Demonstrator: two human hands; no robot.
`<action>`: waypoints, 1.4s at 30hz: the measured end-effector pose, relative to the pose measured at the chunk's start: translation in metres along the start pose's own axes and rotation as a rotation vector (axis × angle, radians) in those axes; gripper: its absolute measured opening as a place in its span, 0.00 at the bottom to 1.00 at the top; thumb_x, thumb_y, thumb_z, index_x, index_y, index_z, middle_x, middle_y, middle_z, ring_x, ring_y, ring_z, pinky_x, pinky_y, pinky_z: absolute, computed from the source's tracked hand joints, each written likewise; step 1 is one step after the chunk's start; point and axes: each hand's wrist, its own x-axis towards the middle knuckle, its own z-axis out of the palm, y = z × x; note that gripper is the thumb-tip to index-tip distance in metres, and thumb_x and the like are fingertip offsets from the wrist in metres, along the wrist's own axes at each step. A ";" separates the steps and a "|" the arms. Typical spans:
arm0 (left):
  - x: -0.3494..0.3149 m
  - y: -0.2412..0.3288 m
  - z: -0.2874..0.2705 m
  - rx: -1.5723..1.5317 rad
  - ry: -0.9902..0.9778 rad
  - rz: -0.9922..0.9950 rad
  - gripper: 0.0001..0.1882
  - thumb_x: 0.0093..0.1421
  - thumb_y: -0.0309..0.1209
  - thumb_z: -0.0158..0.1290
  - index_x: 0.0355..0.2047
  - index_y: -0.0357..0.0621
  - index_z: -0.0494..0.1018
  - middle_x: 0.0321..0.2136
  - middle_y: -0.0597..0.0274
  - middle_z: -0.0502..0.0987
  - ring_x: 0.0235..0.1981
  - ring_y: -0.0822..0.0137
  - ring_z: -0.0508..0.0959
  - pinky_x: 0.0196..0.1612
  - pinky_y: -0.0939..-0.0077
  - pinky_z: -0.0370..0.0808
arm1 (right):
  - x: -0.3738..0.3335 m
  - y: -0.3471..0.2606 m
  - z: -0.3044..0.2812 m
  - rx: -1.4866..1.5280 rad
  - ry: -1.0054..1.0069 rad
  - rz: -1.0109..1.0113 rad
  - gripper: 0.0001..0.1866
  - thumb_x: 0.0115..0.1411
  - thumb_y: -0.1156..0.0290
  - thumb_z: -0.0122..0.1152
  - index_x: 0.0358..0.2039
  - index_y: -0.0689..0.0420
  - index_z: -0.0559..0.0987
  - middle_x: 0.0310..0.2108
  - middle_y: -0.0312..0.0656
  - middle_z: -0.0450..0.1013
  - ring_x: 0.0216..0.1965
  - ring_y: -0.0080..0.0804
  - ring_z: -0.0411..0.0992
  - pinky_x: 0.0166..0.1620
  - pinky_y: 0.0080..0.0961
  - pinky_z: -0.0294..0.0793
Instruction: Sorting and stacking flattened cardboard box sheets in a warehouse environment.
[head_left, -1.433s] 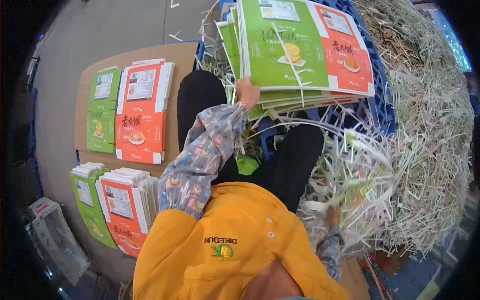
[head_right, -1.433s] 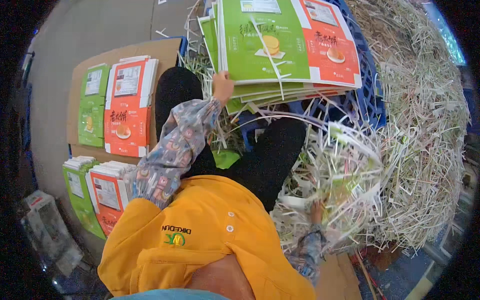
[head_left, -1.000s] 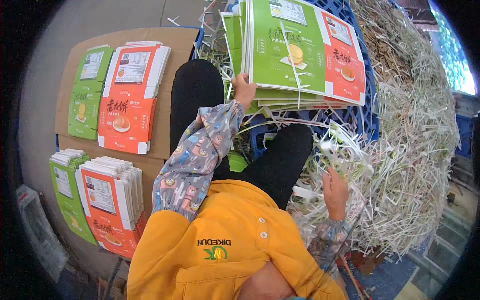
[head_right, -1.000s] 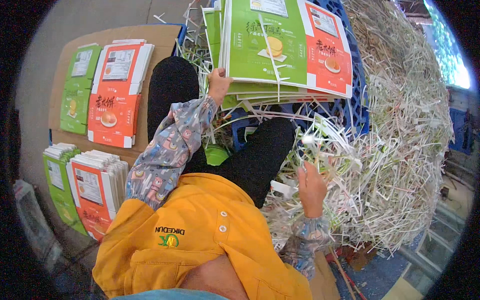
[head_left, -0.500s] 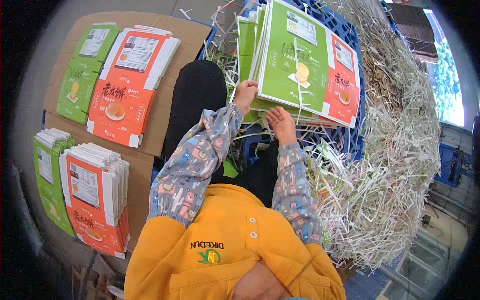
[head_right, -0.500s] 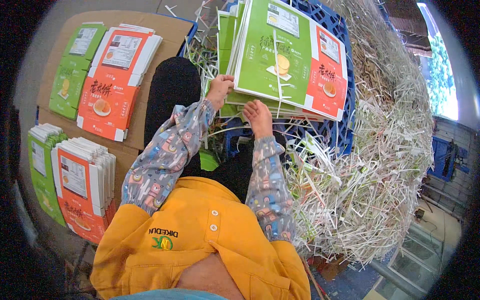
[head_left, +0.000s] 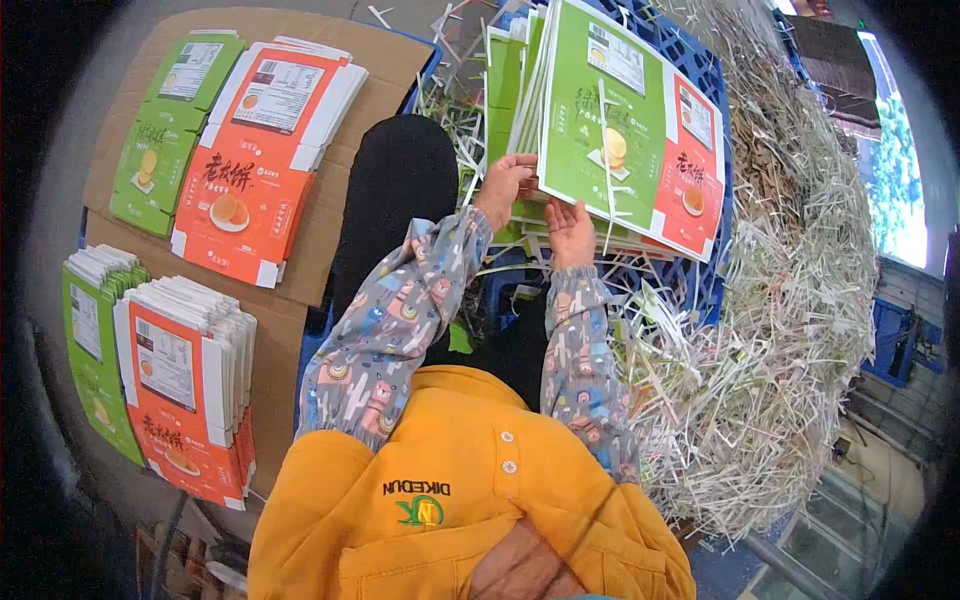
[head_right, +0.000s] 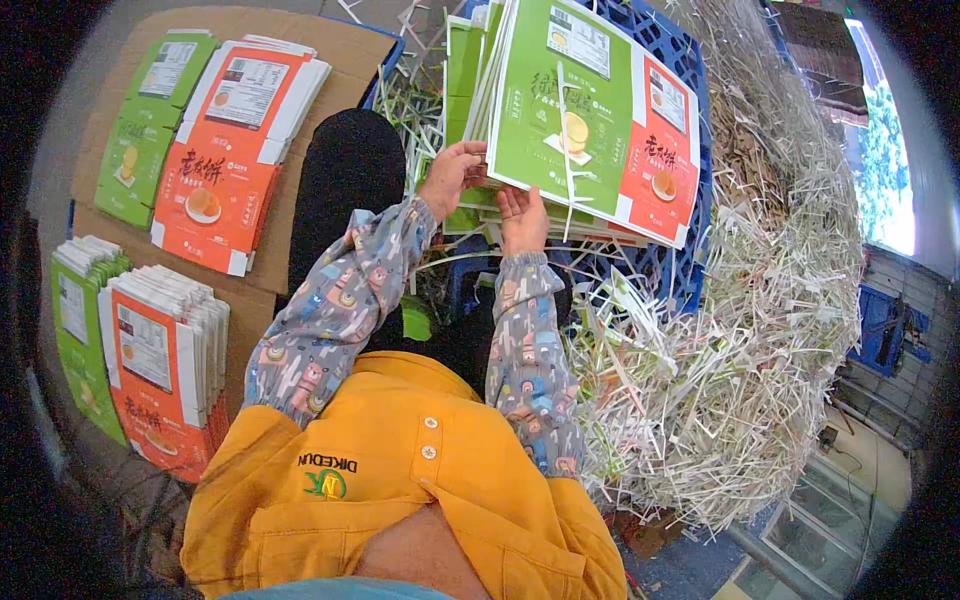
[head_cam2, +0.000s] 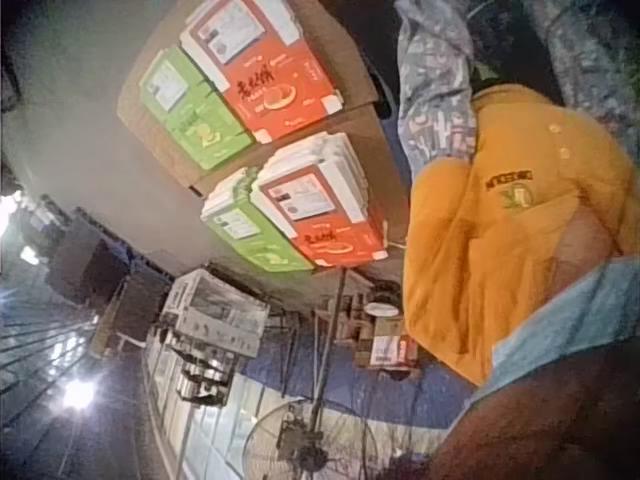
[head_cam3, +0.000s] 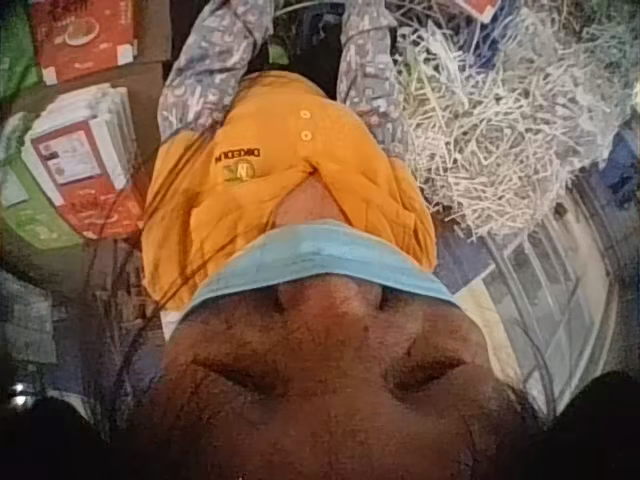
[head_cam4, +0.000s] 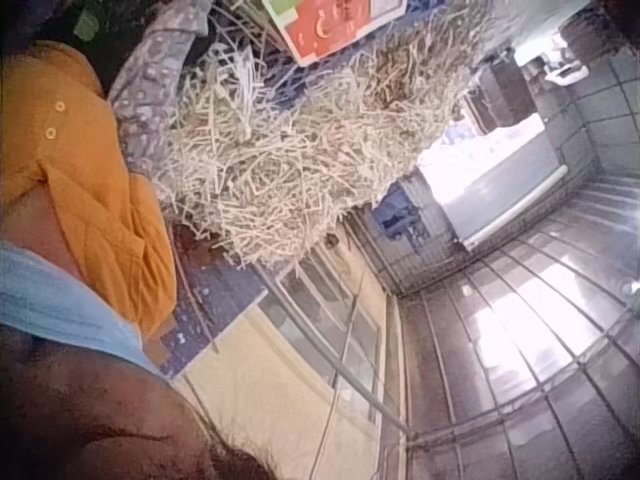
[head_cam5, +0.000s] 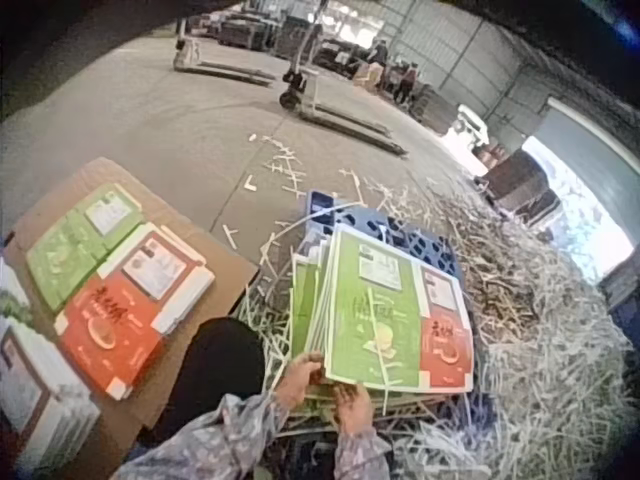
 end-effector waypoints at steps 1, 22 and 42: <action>0.000 -0.001 0.001 -0.003 -0.015 -0.012 0.10 0.51 0.24 0.43 0.34 0.43 0.69 0.26 0.65 0.73 0.24 0.73 0.72 0.26 0.80 0.68 | 0.001 -0.004 -0.002 -0.018 -0.008 -0.051 0.14 0.58 0.65 0.45 0.36 0.64 0.65 0.32 0.47 0.68 0.34 0.36 0.69 0.35 0.29 0.74; 0.004 -0.037 -0.013 0.534 0.284 0.125 0.14 0.43 0.21 0.46 0.34 0.32 0.69 0.30 0.55 0.74 0.33 0.67 0.73 0.37 0.79 0.69 | 0.027 -0.012 -0.022 -0.165 0.083 -0.012 0.07 0.56 0.68 0.50 0.33 0.56 0.68 0.26 0.38 0.67 0.27 0.28 0.67 0.30 0.25 0.71; -0.012 -0.002 0.015 0.483 0.070 0.337 0.08 0.51 0.28 0.48 0.26 0.35 0.69 0.21 0.64 0.71 0.22 0.75 0.70 0.27 0.81 0.69 | 0.031 -0.023 -0.012 0.165 -0.086 0.089 0.14 0.59 0.59 0.43 0.34 0.57 0.67 0.26 0.41 0.66 0.22 0.30 0.64 0.22 0.29 0.70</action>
